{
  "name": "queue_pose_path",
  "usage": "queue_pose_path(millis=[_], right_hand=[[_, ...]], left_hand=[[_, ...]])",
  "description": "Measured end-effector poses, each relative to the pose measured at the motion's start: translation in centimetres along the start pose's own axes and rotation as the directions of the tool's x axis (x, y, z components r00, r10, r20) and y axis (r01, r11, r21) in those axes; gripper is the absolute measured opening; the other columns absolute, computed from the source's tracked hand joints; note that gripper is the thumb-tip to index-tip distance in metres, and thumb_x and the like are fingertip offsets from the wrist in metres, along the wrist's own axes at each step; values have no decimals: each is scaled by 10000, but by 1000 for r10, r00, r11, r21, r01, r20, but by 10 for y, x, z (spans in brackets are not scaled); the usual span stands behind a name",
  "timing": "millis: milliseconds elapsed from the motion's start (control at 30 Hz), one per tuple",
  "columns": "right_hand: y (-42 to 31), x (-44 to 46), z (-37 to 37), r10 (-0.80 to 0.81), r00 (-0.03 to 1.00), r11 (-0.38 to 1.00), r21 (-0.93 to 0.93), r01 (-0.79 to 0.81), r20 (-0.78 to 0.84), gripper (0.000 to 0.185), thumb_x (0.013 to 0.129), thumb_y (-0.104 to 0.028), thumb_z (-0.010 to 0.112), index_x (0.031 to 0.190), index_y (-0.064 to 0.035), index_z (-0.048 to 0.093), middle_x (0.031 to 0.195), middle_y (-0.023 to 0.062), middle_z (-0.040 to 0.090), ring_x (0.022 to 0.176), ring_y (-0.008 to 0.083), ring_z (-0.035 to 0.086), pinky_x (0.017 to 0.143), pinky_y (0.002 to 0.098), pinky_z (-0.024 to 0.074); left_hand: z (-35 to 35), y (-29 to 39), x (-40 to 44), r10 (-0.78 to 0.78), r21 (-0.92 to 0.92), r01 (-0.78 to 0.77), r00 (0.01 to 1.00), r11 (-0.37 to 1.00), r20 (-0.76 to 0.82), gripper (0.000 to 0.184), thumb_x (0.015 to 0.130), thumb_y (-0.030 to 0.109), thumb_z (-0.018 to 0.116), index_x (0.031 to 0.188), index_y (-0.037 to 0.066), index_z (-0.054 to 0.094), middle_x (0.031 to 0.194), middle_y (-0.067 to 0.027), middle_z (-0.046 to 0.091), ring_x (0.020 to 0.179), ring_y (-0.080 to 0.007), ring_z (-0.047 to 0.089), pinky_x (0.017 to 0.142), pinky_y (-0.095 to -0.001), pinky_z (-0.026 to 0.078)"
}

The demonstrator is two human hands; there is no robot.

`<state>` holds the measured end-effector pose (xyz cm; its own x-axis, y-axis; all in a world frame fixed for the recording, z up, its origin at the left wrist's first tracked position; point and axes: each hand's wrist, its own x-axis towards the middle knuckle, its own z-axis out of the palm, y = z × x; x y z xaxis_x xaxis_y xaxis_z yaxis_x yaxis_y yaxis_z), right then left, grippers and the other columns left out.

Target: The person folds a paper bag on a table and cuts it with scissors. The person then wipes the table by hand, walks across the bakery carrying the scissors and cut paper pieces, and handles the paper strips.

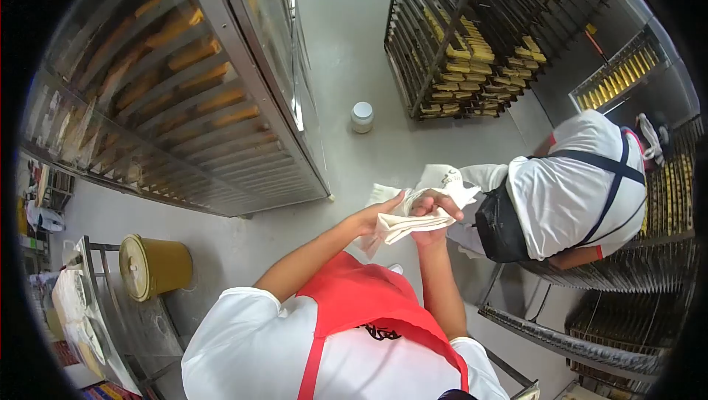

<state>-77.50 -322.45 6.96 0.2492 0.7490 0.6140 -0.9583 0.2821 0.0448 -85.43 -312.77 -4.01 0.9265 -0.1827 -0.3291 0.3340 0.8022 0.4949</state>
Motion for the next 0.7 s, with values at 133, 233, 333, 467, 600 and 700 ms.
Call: queue_pose_path(millis=[133, 233, 333, 467, 600, 700], right_hand=[[1, 20, 10, 180, 984, 974, 144, -176, -17, 186, 879, -248, 620, 1001, -150, 720, 1100, 126, 652, 968, 288, 669, 766, 338, 567], [2, 22, 1, 155, 982, 986, 74, -148, -106, 610, 901, -365, 589, 1355, 4, 416, 1133, 231, 621, 846, 326, 692, 708, 333, 581], [6, 48, 15, 240, 947, 963, -71, -260, -215, 977, 889, -478, 570, 1460, 88, 15, 1204, 316, 559, 932, 389, 670, 791, 367, 579], [-2, 111, 12, 516, 847, 774, -356, -524, -125, 1066, 829, -506, 651, 1508, -90, -58, 1451, 329, 271, 1188, 398, 536, 960, 418, 500], [4, 169, -16, 602, 797, 744, -328, -582, -49, 1171, 749, -471, 697, 1490, -164, -157, 1478, 353, 125, 1292, 452, 396, 1050, 449, 423], [-7, 207, -31, 619, 785, 775, -179, -606, 28, 1150, 737, -553, 668, 1510, -147, -80, 1473, 318, 219, 1323, 411, 380, 1077, 448, 390]], left_hand=[[18, 25, -15, -112, 145, 113, 994, 983, -16, 551, 940, 430, 567, 1319, 37, 494, 1172, -104, 618, 996, -172, 640, 831, -309, 546], [10, 24, -7, 44, 187, -17, 989, 982, -140, 517, 897, 353, 650, 1266, 11, 530, 1145, -101, 624, 971, -167, 642, 806, -293, 547], [-7, 25, 17, 139, 224, -95, 972, 970, -189, 526, 855, 342, 686, 1217, -15, 549, 1089, -104, 641, 940, -163, 646, 779, -288, 547], [-31, 39, 31, 120, 168, -81, 964, 983, -236, 494, 871, 326, 658, 1214, -13, 548, 1088, -113, 641, 935, -177, 648, 788, -299, 545], [-54, 77, 46, 116, 139, -78, 948, 987, -297, 463, 888, 310, 630, 1210, -12, 546, 1087, -123, 641, 930, -190, 649, 796, -310, 544], [-77, 111, 69, 123, 121, -85, 930, 989, -345, 440, 901, 298, 610, 1208, -11, 545, 1086, -130, 641, 926, -200, 650, 803, -319, 543]])
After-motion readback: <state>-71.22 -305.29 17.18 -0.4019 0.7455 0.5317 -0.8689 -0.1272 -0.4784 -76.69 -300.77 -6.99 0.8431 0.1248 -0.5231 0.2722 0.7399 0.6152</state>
